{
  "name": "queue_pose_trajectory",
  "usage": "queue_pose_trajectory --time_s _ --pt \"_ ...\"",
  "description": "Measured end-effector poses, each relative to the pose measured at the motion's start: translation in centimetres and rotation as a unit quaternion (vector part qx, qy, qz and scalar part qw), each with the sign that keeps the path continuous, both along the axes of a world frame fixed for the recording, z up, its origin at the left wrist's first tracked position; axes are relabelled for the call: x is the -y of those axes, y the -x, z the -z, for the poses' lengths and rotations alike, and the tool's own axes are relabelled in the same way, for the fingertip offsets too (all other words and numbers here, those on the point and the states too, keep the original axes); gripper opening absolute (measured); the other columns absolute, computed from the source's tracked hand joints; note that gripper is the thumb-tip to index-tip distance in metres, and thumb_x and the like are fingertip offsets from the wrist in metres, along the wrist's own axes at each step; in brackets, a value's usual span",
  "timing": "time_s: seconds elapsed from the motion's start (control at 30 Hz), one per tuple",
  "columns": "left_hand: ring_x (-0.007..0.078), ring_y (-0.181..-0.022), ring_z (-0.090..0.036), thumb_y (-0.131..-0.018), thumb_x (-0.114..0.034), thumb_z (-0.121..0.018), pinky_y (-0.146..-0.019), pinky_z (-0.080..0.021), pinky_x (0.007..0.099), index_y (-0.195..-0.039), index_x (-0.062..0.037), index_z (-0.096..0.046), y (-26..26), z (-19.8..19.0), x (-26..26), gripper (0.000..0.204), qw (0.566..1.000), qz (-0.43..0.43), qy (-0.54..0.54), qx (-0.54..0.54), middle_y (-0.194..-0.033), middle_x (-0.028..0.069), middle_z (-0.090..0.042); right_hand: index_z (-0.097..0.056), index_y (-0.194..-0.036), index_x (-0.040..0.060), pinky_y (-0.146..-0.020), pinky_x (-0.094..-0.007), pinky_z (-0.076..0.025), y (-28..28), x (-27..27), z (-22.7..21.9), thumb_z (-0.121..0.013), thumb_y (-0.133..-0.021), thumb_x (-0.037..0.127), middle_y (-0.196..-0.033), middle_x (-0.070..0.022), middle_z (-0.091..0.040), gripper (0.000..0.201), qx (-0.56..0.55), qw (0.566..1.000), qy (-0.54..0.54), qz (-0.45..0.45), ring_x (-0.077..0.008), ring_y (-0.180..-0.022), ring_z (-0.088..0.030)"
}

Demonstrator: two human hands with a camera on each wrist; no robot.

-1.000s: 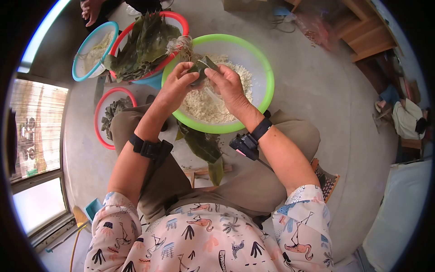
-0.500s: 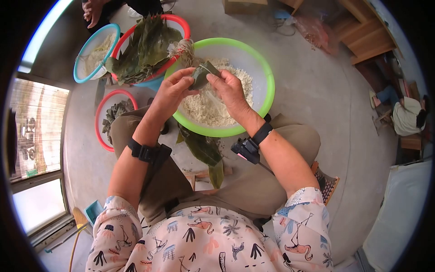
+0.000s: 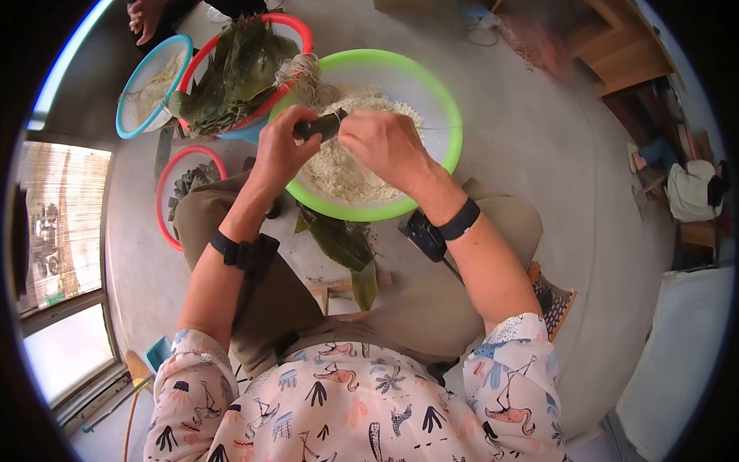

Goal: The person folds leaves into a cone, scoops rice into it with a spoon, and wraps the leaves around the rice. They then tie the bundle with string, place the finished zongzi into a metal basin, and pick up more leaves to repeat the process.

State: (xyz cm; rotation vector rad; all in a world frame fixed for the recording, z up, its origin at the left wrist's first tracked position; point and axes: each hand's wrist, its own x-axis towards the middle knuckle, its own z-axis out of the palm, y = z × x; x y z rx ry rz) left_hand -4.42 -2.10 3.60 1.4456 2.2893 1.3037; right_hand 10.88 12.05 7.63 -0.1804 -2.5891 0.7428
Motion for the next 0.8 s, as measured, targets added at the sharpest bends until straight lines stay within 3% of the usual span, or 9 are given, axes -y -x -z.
queue_pose_trajectory --time_s 0.1,0.17,0.23,0.33,0.37,0.43,0.53,0.63,0.8 --pt "0.0225 -0.078 -0.06 -0.071 -0.004 -0.07 -0.073 -0.05 0.0307 -0.102 -0.0052 -0.06 -1.2 -0.7 0.1 0.033 0.995 0.093 0.04 0.0 -0.095 0.0102 -0.063 -0.063 -0.078 0.0061 -0.062 -0.0395 -0.048 0.0 -1.9 -0.3 -0.064 -0.081 0.017 -0.076 -0.0089 -0.059 0.011 0.008 0.999 -0.029 -0.014 -0.0308 -0.071 -0.06" --pt "0.0189 -0.08 -0.06 -0.073 -0.002 -0.069 -0.076 -0.05 0.0303 -0.101 -0.004 -0.059 -1.9 -1.0 -0.1 0.03 0.99 0.136 0.046 0.012 -0.098 0.008 -0.063 -0.064 -0.078 0.0065 -0.063 -0.036 -0.048 0.4 -2.8 0.1 -0.065 -0.078 0.017 -0.076 -0.0081 -0.06 0.01 0.025 0.998 0.055 -0.025 -0.0296 -0.072 -0.06" --pt "0.0139 -0.081 -0.058 -0.076 -0.002 -0.069 -0.077 -0.05 0.0299 -0.1 -0.0012 -0.058 -2.2 -1.3 -0.1 0.025 0.972 0.187 0.025 0.139 -0.097 0.0035 -0.063 -0.067 -0.079 0.0061 -0.063 -0.0314 -0.046 0.8 -4.0 1.2 -0.067 -0.081 0.018 -0.075 -0.0035 -0.062 0.012 0.047 0.995 0.082 -0.031 -0.0212 -0.068 -0.06" --pt "0.0118 -0.09 -0.058 -0.081 -0.002 -0.066 -0.083 -0.048 0.0283 -0.103 -0.0019 -0.057 -1.8 -1.8 0.1 0.023 0.909 0.196 0.002 0.368 -0.097 0.0017 -0.062 -0.066 -0.089 0.0054 -0.06 -0.0211 -0.041 0.9 -4.5 1.4 -0.063 -0.091 0.02 -0.073 0.0085 -0.055 0.015 0.112 0.906 0.405 -0.055 -0.0023 -0.068 -0.049" --pt "0.0136 -0.092 -0.06 -0.081 -0.002 -0.067 -0.084 -0.049 0.0279 -0.104 -0.0026 -0.058 -1.6 -1.9 0.2 0.025 0.849 0.196 -0.053 0.489 -0.096 0.0033 -0.062 -0.066 -0.089 0.0054 -0.06 -0.0211 -0.041 0.7 -4.1 1.3 -0.063 -0.091 0.02 -0.073 0.0085 -0.055 0.015 0.113 0.907 0.403 -0.056 -0.0023 -0.068 -0.049" --pt "0.014 -0.094 -0.06 -0.086 -0.004 -0.064 -0.087 -0.048 0.0309 -0.107 -0.0043 -0.056 -0.9 -1.3 0.0 0.023 0.831 0.198 -0.081 0.513 -0.101 0.0031 -0.061 -0.065 -0.094 0.0059 -0.057 -0.0213 -0.038 0.6 -2.8 1.6 -0.06 -0.092 0.018 -0.07 0.0081 -0.051 0.013 0.053 0.812 0.579 -0.057 -0.002 -0.064 -0.044" --pt "0.0136 -0.098 -0.058 -0.094 -0.008 -0.054 -0.09 -0.047 0.0361 -0.111 -0.0085 -0.053 -0.9 -1.6 0.0 0.018 0.739 0.129 -0.175 0.638 -0.107 0.0027 -0.057 -0.067 -0.097 0.0038 -0.061 -0.0226 -0.042 1.7 -0.4 3.4 -0.059 -0.092 0.019 -0.073 0.0052 -0.056 0.018 0.023 0.866 0.5 0.001 -0.0044 -0.066 -0.049" --pt "0.0128 -0.097 -0.058 -0.093 -0.008 -0.056 -0.089 -0.049 0.0378 -0.109 -0.0075 -0.053 -0.6 -0.8 -0.2 0.016 0.74 0.076 -0.191 0.641 -0.105 0.0022 -0.057 -0.064 -0.095 0.0006 -0.061 -0.0237 -0.042 2.0 0.7 3.0 -0.058 -0.092 0.019 -0.07 0.0042 -0.053 0.02 -0.014 0.904 0.42 0.077 -0.0058 -0.065 -0.047" --pt "0.0118 -0.093 -0.059 -0.091 -0.006 -0.059 -0.087 -0.051 0.0378 -0.106 -0.0061 -0.053 -0.7 0.1 -0.6 0.016 0.775 0.039 -0.202 0.597 -0.1 0.0016 -0.057 -0.06 -0.098 0.0008 -0.061 -0.0231 -0.041 1.9 1.6 2.1 -0.061 -0.092 0.026 -0.074 0.0046 -0.053 0.026 -0.021 0.859 0.511 0.028 -0.0054 -0.066 -0.047"
